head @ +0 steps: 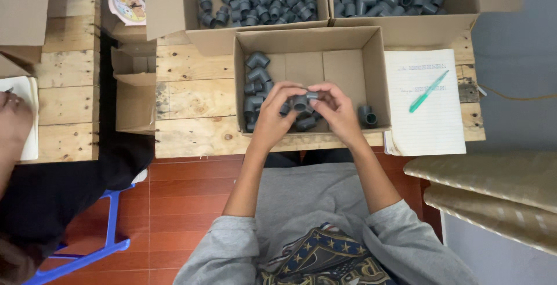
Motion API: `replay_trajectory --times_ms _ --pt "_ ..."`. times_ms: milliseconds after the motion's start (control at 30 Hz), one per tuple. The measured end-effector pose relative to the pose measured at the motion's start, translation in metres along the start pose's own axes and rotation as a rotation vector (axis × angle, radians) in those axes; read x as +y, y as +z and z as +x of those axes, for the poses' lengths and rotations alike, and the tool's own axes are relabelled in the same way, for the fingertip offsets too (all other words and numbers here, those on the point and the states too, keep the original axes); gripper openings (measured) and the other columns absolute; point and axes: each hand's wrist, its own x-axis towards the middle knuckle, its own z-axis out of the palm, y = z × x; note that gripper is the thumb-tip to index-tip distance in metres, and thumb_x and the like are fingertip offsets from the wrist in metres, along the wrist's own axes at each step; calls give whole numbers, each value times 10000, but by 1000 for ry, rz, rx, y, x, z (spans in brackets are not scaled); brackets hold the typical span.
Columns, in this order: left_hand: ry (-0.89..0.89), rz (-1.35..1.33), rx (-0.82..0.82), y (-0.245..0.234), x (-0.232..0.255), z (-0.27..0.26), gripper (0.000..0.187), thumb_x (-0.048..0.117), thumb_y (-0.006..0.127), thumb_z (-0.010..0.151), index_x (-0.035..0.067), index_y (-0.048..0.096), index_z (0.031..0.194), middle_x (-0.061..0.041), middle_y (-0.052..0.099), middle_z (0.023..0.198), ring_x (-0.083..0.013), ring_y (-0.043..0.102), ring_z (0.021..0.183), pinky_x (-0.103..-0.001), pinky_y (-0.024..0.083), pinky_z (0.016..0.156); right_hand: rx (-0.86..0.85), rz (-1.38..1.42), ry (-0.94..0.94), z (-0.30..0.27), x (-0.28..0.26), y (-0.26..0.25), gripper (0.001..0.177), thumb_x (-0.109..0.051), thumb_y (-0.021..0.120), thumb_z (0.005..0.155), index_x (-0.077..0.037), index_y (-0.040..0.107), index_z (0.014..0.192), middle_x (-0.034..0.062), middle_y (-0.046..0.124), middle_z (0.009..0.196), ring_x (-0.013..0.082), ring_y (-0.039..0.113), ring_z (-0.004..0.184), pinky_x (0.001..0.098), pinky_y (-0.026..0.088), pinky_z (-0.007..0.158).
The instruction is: The person repeatedly picks up gray plastic pipe fittings from a cardboard box, rotates them in both hands to view different angles, and then writes on a notepad with a green pen. This cycle of handling and writing continues throughout the clip.
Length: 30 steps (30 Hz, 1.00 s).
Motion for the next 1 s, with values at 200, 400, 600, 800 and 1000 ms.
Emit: replay_trajectory --times_ms 200,400,600,800,1000 --pt "38 110 -21 7 -13 -1 389 17 781 851 94 667 1215 -137 657 1100 -369 677 1031 -494 567 891 246 -212 -123 15 -16 -23 227 -65 750 911 -93 690 1129 57 644 1115 155 633 970 328 518 859" --pt "66 173 -144 5 4 1 183 104 616 1000 13 638 1157 -112 651 1038 -229 646 948 -333 496 887 584 -352 -314 113 -24 -139 258 -63 740 879 -142 642 1105 36 709 1033 124 642 850 257 525 748" --pt "65 239 -119 8 1 0 140 100 635 983 39 650 1108 -96 668 1001 -227 650 922 -324 488 895 642 -394 -248 187 15 -221 290 -43 742 768 -126 728 1046 41 732 930 95 689 750 227 614 662" --pt "94 311 -112 12 4 0 130 106 622 993 32 667 1090 -102 696 1040 -250 666 965 -342 495 902 517 -257 -358 116 -11 -236 168 -11 646 961 -73 632 1116 91 660 1080 182 643 989 307 615 813" --pt "440 743 -28 29 -3 -2 190 110 742 904 78 706 1089 -98 695 962 -307 701 870 -418 563 857 490 -1012 91 17 82 -317 372 -276 772 963 -56 673 1247 187 675 792 411 705 772 512 539 672"
